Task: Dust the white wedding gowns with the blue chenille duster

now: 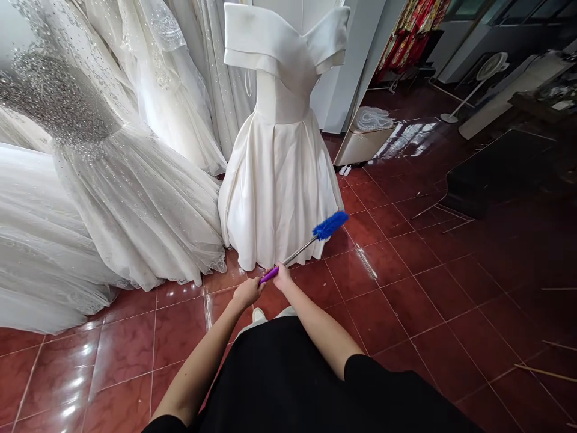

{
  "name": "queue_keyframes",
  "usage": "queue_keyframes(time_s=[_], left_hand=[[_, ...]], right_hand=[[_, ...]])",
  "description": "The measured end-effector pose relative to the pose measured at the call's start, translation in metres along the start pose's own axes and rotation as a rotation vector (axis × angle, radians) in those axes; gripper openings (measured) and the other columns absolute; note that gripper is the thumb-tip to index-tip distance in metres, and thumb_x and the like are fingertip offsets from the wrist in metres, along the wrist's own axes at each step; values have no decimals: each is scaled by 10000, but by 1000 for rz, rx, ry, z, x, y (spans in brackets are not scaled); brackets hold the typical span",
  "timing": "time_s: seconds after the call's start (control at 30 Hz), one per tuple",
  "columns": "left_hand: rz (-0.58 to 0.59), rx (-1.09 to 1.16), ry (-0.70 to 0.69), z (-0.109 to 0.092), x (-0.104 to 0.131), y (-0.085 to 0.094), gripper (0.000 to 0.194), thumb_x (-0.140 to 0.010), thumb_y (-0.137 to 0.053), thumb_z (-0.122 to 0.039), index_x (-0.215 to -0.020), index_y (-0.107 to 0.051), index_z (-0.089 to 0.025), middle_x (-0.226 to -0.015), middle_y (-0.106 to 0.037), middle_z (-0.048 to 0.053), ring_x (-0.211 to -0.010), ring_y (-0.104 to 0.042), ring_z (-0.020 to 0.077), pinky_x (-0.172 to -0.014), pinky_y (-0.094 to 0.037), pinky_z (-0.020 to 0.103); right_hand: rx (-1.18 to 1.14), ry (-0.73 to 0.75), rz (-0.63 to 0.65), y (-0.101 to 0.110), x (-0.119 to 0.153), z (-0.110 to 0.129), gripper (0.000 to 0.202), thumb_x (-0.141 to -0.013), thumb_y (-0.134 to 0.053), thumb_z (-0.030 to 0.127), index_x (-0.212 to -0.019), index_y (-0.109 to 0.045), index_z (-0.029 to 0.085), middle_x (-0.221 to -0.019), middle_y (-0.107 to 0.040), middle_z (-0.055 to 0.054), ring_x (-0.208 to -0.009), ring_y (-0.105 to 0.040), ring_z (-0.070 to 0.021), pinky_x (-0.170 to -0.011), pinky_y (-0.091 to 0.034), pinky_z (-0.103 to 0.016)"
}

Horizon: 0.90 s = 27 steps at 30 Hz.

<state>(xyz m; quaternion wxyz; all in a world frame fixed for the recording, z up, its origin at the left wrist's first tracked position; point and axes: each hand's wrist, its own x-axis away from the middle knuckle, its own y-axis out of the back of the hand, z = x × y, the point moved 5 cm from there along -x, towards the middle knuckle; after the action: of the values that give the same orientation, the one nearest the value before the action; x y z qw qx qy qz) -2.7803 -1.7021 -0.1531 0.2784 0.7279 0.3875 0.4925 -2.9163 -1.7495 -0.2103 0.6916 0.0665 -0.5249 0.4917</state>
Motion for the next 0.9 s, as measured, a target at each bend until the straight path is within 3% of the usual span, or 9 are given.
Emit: queue_keyframes(time_s=[0.07, 0.23, 0.33, 0.43, 0.57, 0.77, 0.9], left_hand=[[-87, 30, -14, 6, 5, 23, 412, -1076, -397, -500, -1145, -670, -199, -1038, -766, 149, -959, -746, 293, -818, -500, 329], [-331, 150, -27, 21, 5, 80, 345, -1086, -406, -472, -1078, -640, -219, -886, -743, 87, -817, -707, 230, -717, -428, 267], [-455, 193, -26, 37, 4, 102, 327, -1086, -401, -454, -1032, -627, -224, -856, -732, 66, -792, -682, 206, -704, -400, 248], [-490, 192, 12, 58, 8, 107, 313, -1079, -413, -445, -980, -615, -228, -830, -720, 53, -775, -668, 197, -695, -379, 243], [-409, 146, 88, 88, 15, 93, 305, -1063, -455, -465, -943, -614, -235, -827, -716, 51, -784, -674, 207, -681, -364, 245], [-229, 119, 153, 123, 26, 55, 316, -1039, -500, -480, -927, -662, -233, -852, -734, 60, -766, -675, 201, -661, -363, 245], [-95, 84, 141, 137, 32, 29, 359, -1018, -513, -505, -961, -717, -215, -903, -756, 87, -777, -699, 210, -648, -400, 247]], right_hand=[[-11, 111, 43, -25, 8, 15, 123, -1035, -474, 327, -968, -400, 254, -589, -518, 58, -497, -613, -191, -555, -603, -352], [127, 363, 307, -113, 35, 61, 132, -1016, -546, 324, -1010, -439, 247, -622, -594, 55, -519, -647, -162, -551, -584, -285], [214, 368, 369, -156, 39, 68, 107, -1024, -537, 307, -1014, -458, 235, -640, -614, 48, -505, -629, -143, -553, -581, -277], [238, 274, 358, -175, 29, 53, 91, -1032, -528, 285, -1007, -462, 228, -637, -596, 52, -489, -612, -134, -565, -589, -287], [233, 130, 310, -168, 10, 17, 59, -1048, -495, 250, -1003, -479, 215, -656, -606, 34, -493, -621, -148, -576, -605, -320], [172, -232, 157, -124, -10, -45, 89, -1073, -464, 255, -1037, -508, 187, -767, -662, -46, -596, -680, -188, -556, -619, -336], [155, -381, 112, -94, -15, -75, 150, -1089, -397, 230, -1113, -511, 136, -863, -679, -93, -697, -713, -209, -627, -647, -392]])
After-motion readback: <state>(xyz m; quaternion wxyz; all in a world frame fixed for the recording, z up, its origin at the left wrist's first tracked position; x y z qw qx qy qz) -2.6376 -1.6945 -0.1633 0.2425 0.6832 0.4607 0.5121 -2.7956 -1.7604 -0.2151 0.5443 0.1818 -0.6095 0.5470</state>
